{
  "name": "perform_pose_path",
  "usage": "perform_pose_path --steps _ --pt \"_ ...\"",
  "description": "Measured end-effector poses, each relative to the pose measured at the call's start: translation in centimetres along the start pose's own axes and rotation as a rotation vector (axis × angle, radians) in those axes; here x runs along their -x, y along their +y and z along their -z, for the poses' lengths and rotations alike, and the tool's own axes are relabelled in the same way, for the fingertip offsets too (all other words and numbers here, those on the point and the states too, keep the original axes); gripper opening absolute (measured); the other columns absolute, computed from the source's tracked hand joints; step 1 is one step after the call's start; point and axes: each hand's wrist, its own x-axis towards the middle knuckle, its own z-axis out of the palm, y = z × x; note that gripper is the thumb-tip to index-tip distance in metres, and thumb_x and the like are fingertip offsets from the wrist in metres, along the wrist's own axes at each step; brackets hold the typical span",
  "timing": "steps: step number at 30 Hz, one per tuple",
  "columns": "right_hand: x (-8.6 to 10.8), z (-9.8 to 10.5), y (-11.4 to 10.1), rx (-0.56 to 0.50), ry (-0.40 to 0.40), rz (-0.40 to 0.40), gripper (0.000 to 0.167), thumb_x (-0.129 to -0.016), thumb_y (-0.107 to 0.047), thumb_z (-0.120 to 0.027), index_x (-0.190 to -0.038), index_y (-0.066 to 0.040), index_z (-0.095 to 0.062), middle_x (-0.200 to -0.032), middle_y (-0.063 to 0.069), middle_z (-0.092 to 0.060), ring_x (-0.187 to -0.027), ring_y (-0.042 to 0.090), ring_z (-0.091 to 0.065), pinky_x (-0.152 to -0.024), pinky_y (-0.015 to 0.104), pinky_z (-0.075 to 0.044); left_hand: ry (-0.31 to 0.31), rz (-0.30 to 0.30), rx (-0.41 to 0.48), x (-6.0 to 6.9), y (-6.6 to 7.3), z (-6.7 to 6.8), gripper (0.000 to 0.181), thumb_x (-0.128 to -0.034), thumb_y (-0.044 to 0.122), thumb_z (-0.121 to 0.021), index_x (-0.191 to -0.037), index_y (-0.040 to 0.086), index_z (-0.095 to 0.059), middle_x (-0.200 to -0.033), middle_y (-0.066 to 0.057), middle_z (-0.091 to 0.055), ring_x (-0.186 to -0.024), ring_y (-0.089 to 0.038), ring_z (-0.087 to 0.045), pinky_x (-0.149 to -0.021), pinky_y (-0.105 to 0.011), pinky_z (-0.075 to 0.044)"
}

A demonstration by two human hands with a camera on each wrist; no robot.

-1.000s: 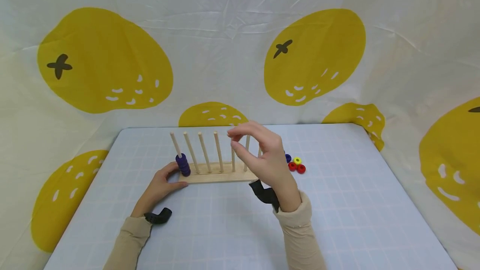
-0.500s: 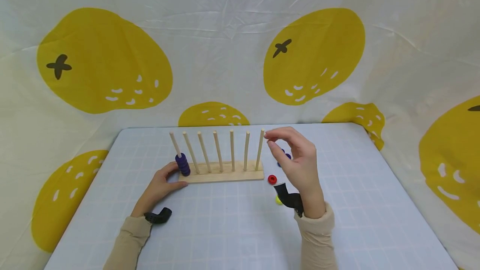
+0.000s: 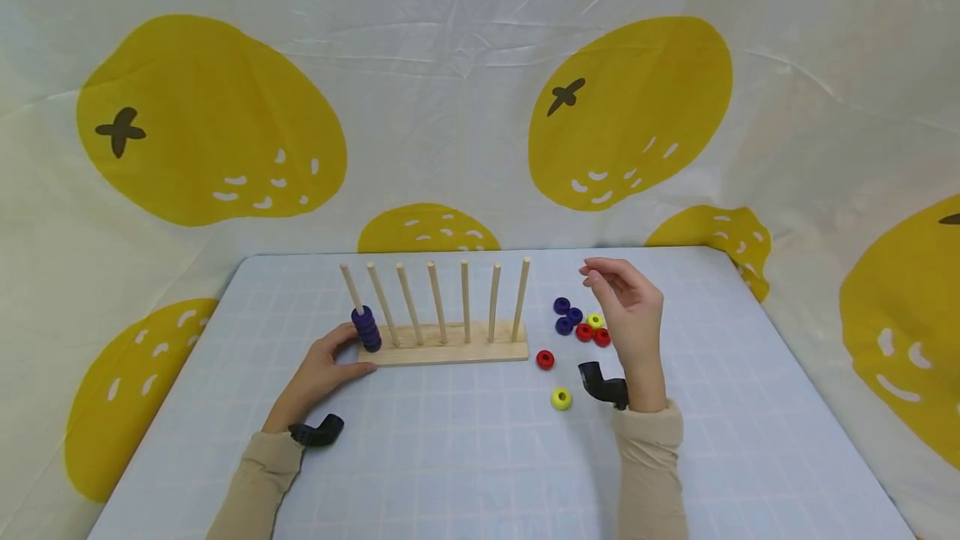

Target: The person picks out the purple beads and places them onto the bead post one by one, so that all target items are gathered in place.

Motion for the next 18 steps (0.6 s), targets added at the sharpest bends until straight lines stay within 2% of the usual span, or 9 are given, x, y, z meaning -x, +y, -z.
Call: perform_pose_path --steps 5,9,13,18 --pt "-0.1 0.2 2.5 -0.033 0.023 -0.075 0.023 -0.099 -0.01 -0.061 -0.114 0.006 -0.067 -0.103 0.012 -0.069 -0.09 0.023 -0.064 -0.093 0.02 -0.052 -0.001 0.002 0.002 0.0 0.1 0.0 0.056 -0.0783 0.017 -0.086 -0.129 0.012 -0.064 -0.137 -0.004 -0.057 -0.137 -0.027 -0.043 -0.117 -0.048 -0.03" --pt "-0.1 0.1 4.5 -0.037 0.002 -0.155 0.025 -0.099 -0.011 -0.061 -0.116 0.007 -0.066 -0.106 0.013 -0.069 -0.092 0.023 -0.063 -0.093 0.019 -0.052 0.0 -0.001 0.005 0.0 0.1 0.0 0.055 -0.0782 0.017 -0.086 -0.128 0.013 -0.064 -0.136 -0.002 -0.058 -0.136 -0.025 -0.044 -0.117 -0.046 -0.031" --pt "0.1 0.3 6.2 0.013 -0.048 -0.217 0.027 -0.1 -0.014 -0.06 -0.117 0.006 -0.066 -0.108 0.016 -0.068 -0.093 0.024 -0.063 -0.089 0.017 -0.053 0.0 -0.009 0.015 0.0 0.0 0.1 0.055 -0.0782 0.017 -0.086 -0.128 0.014 -0.064 -0.136 -0.002 -0.058 -0.135 -0.024 -0.044 -0.116 -0.046 -0.031" --pt "0.5 0.6 7.5 0.185 -0.137 -0.265 0.028 -0.101 -0.021 -0.059 -0.115 0.001 -0.068 -0.11 0.015 -0.069 -0.092 0.013 -0.062 -0.082 0.013 -0.053 -0.005 -0.011 0.014 0.0 0.0 0.0 0.056 -0.0784 0.019 -0.086 -0.129 0.013 -0.064 -0.137 -0.002 -0.057 -0.135 -0.025 -0.044 -0.116 -0.047 -0.032"
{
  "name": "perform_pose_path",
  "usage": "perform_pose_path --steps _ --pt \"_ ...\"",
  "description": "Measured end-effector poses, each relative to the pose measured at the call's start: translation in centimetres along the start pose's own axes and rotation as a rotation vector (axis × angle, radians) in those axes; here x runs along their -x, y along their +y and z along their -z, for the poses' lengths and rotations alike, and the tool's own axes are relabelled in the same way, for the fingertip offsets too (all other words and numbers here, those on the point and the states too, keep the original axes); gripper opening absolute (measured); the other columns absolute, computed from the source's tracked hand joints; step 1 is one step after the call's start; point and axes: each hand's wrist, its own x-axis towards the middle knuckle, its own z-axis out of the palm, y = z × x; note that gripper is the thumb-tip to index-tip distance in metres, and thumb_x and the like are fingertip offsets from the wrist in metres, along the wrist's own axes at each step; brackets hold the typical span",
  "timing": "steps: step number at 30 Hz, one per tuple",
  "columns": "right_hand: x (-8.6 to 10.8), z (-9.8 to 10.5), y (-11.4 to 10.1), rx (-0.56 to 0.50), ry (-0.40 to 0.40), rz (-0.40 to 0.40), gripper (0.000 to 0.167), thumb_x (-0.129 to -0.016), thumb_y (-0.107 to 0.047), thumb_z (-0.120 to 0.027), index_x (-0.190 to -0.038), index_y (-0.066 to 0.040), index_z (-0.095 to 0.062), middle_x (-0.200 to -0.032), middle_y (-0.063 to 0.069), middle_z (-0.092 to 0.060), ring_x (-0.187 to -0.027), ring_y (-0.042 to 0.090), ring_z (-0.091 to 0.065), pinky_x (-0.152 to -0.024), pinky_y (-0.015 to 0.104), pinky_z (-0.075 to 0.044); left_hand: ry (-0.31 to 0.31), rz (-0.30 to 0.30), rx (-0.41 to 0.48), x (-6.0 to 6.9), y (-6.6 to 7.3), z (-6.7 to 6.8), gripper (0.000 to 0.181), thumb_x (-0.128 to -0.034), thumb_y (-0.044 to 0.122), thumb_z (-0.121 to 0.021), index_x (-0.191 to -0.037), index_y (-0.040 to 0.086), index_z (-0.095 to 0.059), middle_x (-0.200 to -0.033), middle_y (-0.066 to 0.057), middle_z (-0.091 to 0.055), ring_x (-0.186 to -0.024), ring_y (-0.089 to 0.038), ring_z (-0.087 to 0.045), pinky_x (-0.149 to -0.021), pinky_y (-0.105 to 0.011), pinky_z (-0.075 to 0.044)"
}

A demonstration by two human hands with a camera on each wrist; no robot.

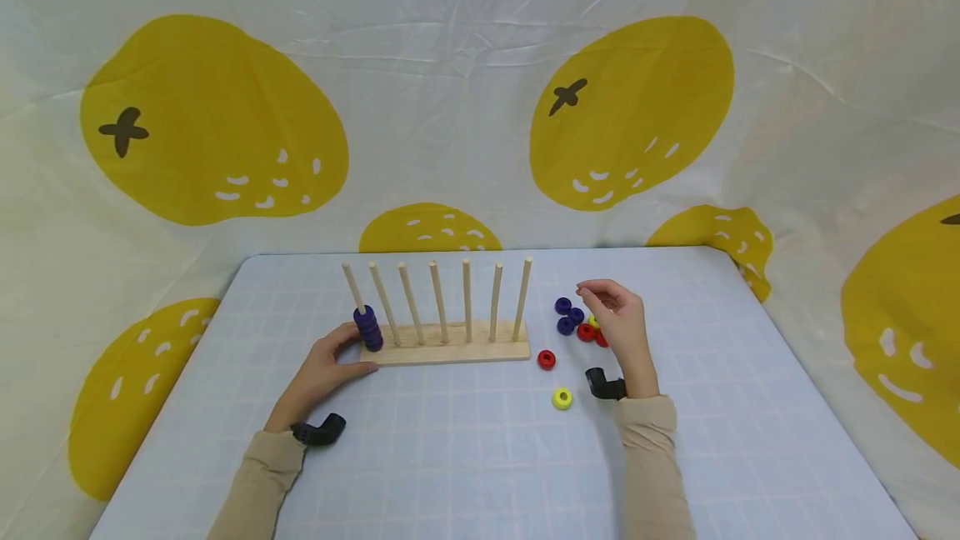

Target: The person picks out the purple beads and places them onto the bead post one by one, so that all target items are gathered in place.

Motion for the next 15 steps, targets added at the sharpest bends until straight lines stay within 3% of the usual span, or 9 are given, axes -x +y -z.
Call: perform_pose_path --steps 3,8,15 --pt "0.0 -0.1 0.5 0.131 -0.022 0.0 0.026 -0.1 -0.023 -0.061 -0.111 -0.001 -0.069 -0.108 0.014 -0.069 -0.091 0.01 -0.059 -0.078 0.013 -0.05 -0.004 0.003 -0.005 0.0 -0.1 0.0 0.056 -0.0788 0.021 -0.086 -0.13 0.013 -0.063 -0.137 -0.002 -0.057 -0.136 -0.025 -0.044 -0.116 -0.046 -0.032" --pt "-0.1 -0.4 1.1 0.304 -0.043 0.041 0.02 -0.097 -0.019 -0.065 -0.107 -0.003 -0.071 -0.101 0.012 -0.069 -0.087 0.015 -0.055 -0.072 0.018 -0.045 0.003 -0.014 -0.001 0.0 -0.2 -0.1 0.056 -0.0783 0.02 -0.086 -0.129 0.012 -0.064 -0.137 -0.004 -0.057 -0.135 -0.027 -0.044 -0.116 -0.047 -0.032" --pt "-0.2 -0.7 1.8 0.405 -0.089 0.096 0.016 -0.09 -0.007 -0.07 -0.104 0.001 -0.07 -0.093 0.016 -0.065 -0.082 0.03 -0.055 -0.065 0.027 -0.045 0.008 -0.024 0.005 -0.1 -0.3 0.0 0.056 -0.0779 0.019 -0.087 -0.128 0.011 -0.064 -0.136 -0.003 -0.058 -0.135 -0.025 -0.044 -0.116 -0.045 -0.032"
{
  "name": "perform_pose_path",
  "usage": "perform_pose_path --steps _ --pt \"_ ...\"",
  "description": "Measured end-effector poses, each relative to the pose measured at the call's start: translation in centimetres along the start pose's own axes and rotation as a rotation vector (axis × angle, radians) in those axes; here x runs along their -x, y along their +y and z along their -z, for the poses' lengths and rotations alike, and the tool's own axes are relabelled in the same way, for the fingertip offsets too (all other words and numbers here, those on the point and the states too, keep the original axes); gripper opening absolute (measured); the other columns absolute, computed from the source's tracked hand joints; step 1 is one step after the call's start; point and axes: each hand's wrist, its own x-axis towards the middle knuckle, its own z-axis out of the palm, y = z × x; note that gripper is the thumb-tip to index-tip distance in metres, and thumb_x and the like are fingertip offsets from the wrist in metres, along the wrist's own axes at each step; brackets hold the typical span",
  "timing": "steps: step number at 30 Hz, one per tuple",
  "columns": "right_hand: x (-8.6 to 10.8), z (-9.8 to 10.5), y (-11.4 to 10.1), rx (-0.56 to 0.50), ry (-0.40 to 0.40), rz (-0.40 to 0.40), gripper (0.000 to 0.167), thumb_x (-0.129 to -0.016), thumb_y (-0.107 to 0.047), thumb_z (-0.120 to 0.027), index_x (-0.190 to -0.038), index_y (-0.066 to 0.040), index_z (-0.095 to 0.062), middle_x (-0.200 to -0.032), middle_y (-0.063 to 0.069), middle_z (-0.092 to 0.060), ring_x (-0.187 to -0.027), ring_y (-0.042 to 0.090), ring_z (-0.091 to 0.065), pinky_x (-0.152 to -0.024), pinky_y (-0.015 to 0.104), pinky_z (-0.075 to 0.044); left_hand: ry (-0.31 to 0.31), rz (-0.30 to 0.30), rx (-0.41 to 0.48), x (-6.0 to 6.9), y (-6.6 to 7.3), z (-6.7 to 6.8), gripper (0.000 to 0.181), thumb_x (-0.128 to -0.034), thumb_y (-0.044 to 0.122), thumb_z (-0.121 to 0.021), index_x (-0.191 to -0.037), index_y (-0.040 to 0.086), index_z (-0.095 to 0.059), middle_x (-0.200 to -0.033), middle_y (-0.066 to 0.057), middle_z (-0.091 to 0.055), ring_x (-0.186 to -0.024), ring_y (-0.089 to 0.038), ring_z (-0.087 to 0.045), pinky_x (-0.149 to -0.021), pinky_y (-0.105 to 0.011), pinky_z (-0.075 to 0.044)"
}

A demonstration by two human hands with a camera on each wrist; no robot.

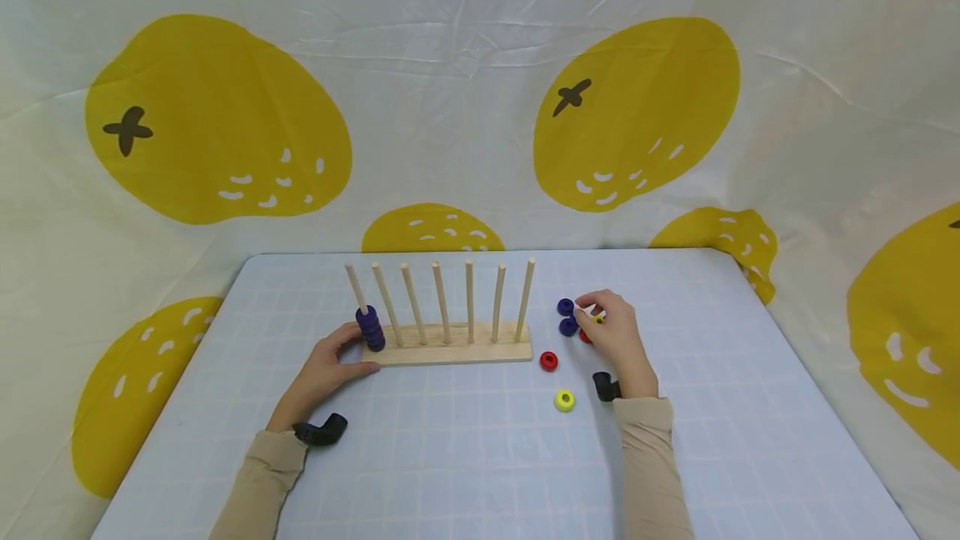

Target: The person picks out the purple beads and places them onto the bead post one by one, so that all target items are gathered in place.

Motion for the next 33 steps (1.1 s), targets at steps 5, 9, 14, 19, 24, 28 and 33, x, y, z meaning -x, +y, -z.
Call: perform_pose_path --steps 5,9,14,19,24,28,33 --pt "0.0 -0.3 0.4 0.03 -0.057 -0.04 0.021 -0.089 -0.006 -0.072 -0.109 0.001 -0.069 -0.099 0.018 -0.063 -0.09 0.035 -0.053 -0.067 0.032 -0.044 0.001 -0.003 0.0 0.0 0.0 0.0 0.056 -0.078 0.02 -0.087 -0.129 0.011 -0.064 -0.137 -0.004 -0.058 -0.135 -0.027 -0.044 -0.116 -0.047 -0.032" --pt "0.0 -0.5 0.6 0.051 -0.104 -0.076 0.024 -0.088 -0.007 -0.073 -0.11 0.002 -0.069 -0.102 0.018 -0.062 -0.092 0.033 -0.051 -0.072 0.036 -0.043 -0.003 0.003 0.001 0.0 -0.1 0.0 0.057 -0.0781 0.021 -0.087 -0.129 0.012 -0.064 -0.137 -0.003 -0.058 -0.135 -0.026 -0.044 -0.116 -0.046 -0.032" --pt "-0.1 -0.9 1.1 0.061 -0.155 -0.104 0.025 -0.088 -0.007 -0.074 -0.11 0.001 -0.07 -0.104 0.019 -0.06 -0.097 0.034 -0.05 -0.084 0.045 -0.047 -0.006 0.01 0.003 0.0 -0.1 0.0 0.057 -0.078 0.021 -0.087 -0.129 0.012 -0.064 -0.136 -0.002 -0.058 -0.136 -0.025 -0.044 -0.116 -0.045 -0.032" --pt "-0.1 -1.1 1.5 0.064 -0.181 -0.128 0.024 -0.087 -0.008 -0.075 -0.11 0.001 -0.071 -0.103 0.018 -0.057 -0.101 0.036 -0.048 -0.09 0.05 -0.046 -0.007 0.014 -0.002 0.0 -0.1 -0.1 0.057 -0.0783 0.021 -0.086 -0.13 0.012 -0.063 -0.137 -0.002 -0.057 -0.136 -0.025 -0.044 -0.116 -0.046 -0.032" --pt "-0.1 -1.3 1.6 0.091 -0.217 -0.13 0.026 -0.087 -0.009 -0.075 -0.112 -0.001 -0.072 -0.102 0.017 -0.055 -0.1 0.035 -0.046 -0.086 0.048 -0.045 -0.007 0.014 -0.008 0.0 0.0 0.0 0.057 -0.0785 0.02 -0.086 -0.13 0.012 -0.063 -0.137 -0.003 -0.057 -0.136 -0.026 -0.044 -0.116 -0.046 -0.032" --pt "-0.1 -1.5 1.7 0.121 -0.223 -0.107 0.026 -0.086 -0.01 -0.076 -0.11 -0.001 -0.072 -0.098 0.016 -0.054 -0.097 0.034 -0.046 -0.08 0.044 -0.043 -0.008 0.023 -0.001 0.0 0.1 0.0 0.056 -0.0784 0.019 -0.086 -0.129 0.012 -0.063 -0.137 -0.002 -0.057 -0.136 -0.024 -0.043 -0.117 -0.044 -0.032" --pt "-0.1 -1.6 1.6 0.137 -0.228 -0.121 0.025 -0.086 -0.011 -0.077 -0.109 -0.002 -0.073 -0.098 0.015 -0.054 -0.097 0.034 -0.045 -0.08 0.045 -0.04 -0.008 0.021 0.008 0.0 0.2 0.0 0.055 -0.0786 0.018 -0.086 -0.129 0.011 -0.064 -0.137 -0.002 -0.057 -0.136 -0.024 -0.043 -0.117 -0.045 -0.032"
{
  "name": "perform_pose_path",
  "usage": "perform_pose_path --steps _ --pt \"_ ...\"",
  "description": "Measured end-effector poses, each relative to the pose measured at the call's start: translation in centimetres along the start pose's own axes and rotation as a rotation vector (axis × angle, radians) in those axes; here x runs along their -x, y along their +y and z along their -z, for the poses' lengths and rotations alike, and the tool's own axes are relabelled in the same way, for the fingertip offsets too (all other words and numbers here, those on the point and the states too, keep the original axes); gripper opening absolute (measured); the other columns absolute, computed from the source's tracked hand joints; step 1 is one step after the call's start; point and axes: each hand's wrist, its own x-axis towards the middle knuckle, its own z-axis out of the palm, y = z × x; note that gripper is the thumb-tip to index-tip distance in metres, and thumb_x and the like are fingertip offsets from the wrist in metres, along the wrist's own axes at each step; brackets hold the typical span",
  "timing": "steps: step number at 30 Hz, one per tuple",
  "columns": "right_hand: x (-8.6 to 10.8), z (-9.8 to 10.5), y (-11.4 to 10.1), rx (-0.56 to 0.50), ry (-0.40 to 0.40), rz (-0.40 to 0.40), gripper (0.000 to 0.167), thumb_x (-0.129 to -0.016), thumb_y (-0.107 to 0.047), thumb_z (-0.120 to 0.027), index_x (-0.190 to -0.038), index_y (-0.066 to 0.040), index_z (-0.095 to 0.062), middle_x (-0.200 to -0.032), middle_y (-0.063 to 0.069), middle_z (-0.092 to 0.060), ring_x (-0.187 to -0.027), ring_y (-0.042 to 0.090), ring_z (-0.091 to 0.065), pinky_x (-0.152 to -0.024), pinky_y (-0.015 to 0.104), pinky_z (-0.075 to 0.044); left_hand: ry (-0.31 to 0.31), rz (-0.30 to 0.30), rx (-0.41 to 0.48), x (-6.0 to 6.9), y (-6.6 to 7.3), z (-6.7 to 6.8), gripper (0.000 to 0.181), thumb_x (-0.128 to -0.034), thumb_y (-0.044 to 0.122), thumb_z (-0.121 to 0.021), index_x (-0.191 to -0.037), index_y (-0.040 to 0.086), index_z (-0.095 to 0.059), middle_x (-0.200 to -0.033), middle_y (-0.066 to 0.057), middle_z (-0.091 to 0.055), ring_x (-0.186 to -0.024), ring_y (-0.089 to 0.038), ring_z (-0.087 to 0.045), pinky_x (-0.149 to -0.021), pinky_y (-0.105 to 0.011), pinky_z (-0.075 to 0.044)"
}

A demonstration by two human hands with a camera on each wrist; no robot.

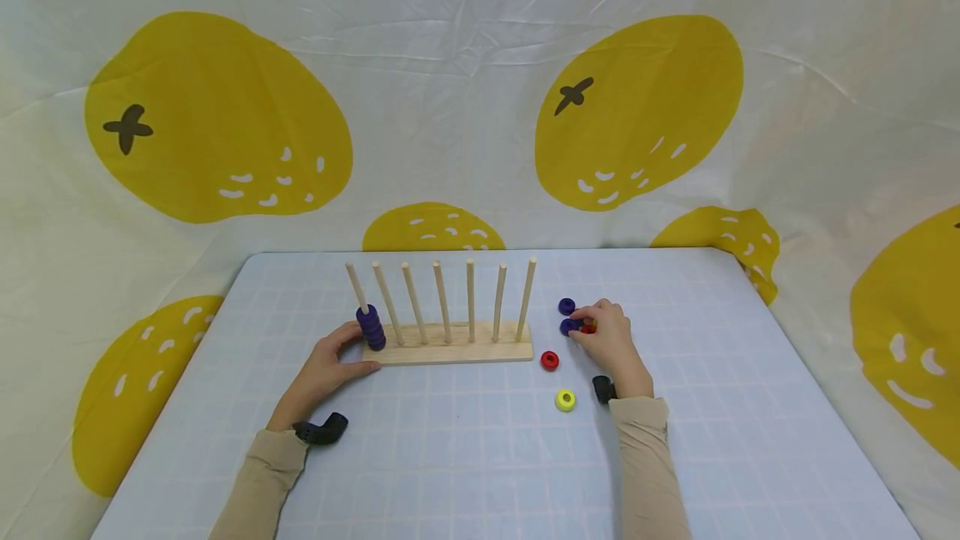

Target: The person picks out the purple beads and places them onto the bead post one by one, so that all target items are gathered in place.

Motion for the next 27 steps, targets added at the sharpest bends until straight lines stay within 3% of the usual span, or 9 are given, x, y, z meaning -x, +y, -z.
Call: perform_pose_path --steps 7,27 --pt "0.13 -0.04 -0.4 -0.002 -0.016 -0.007 0.027 -0.083 -0.01 -0.079 -0.108 -0.001 -0.072 -0.1 0.015 -0.056 -0.1 0.035 -0.046 -0.084 0.05 -0.039 0.005 -0.004 -0.012 0.11 0.01 -0.01 0.055 -0.0782 0.018 -0.086 -0.128 0.011 -0.064 -0.136 -0.004 -0.058 -0.135 -0.026 -0.044 -0.116 -0.047 -0.032" --pt "0.1 -0.44 -0.39 0.026 -0.042 -0.01 0.03 -0.08 -0.012 -0.082 -0.107 -0.003 -0.072 -0.098 0.013 -0.057 -0.097 0.032 -0.047 -0.087 0.051 -0.039 0.012 -0.016 -0.02 0.1 0.26 0.01 0.056 -0.0773 0.018 -0.087 -0.128 0.011 -0.064 -0.136 -0.005 -0.058 -0.135 -0.028 -0.045 -0.115 -0.049 -0.033"
